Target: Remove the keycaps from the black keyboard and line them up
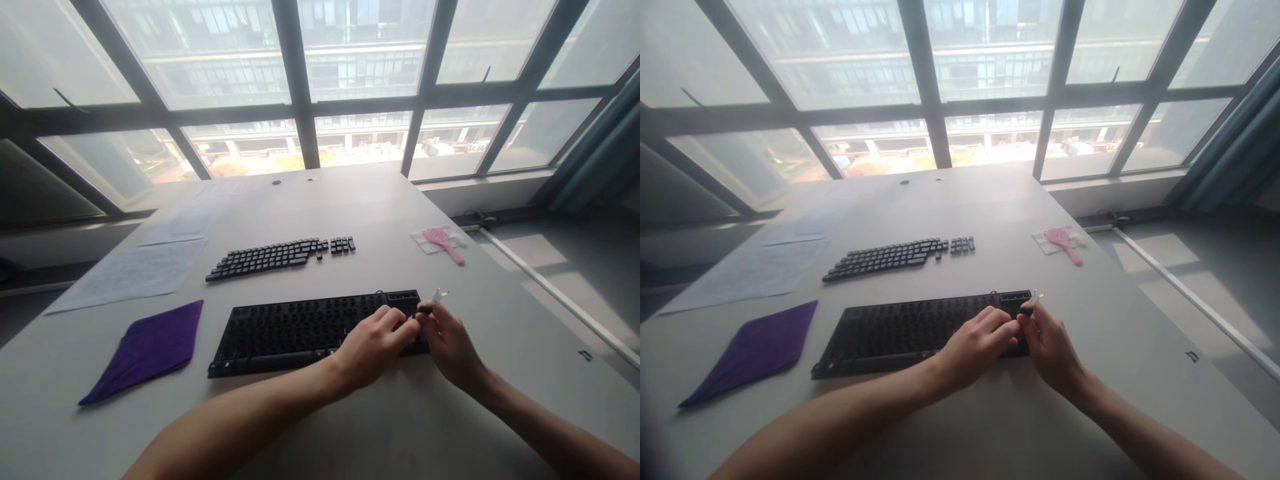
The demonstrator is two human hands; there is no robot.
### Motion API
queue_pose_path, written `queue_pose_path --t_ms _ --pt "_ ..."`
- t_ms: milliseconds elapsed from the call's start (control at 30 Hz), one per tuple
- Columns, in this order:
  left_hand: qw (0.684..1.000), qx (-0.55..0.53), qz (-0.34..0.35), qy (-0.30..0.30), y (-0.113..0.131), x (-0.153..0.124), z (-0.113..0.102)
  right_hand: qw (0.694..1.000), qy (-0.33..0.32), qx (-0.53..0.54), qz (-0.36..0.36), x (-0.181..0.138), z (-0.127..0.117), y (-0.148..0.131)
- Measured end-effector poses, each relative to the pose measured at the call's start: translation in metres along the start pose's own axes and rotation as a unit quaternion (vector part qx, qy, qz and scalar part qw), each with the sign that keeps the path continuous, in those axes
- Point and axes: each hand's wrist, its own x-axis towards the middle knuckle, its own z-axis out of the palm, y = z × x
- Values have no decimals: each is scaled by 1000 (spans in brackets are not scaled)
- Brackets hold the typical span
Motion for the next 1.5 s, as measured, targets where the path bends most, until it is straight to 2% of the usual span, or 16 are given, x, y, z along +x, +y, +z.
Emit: queue_pose_path --t_ms 133,267,400,500,600,700,833,933,1300,1500 --pt "998 44 29 -22 4 4 -5 997 0 71 28 2 1 -1" --pt "999 25 11 -26 7 5 -2 996 -8 84 33 0 5 2" --pt "1000 -18 -13 -6 10 4 -1 995 7 92 32 -2 6 0" --pt "996 -68 -42 32 -2 9 -17 992 35 122 25 0 3 -4" --pt "990 -68 -102 76 -40 18 -42 988 52 143 21 3 0 -7" --pt "983 8 -153 106 -97 26 -63 988 51 147 25 3 0 -5" --pt "968 123 -208 63 -160 25 -68 985 43 162 32 3 0 -2" --pt "963 161 -213 25 -180 21 -63 985 45 164 32 4 -2 -1" --pt "959 186 -212 14 -182 18 -54 984 51 167 29 5 -7 -3" --pt "956 202 -211 25 -177 22 -59 985 57 165 21 6 -10 -2"
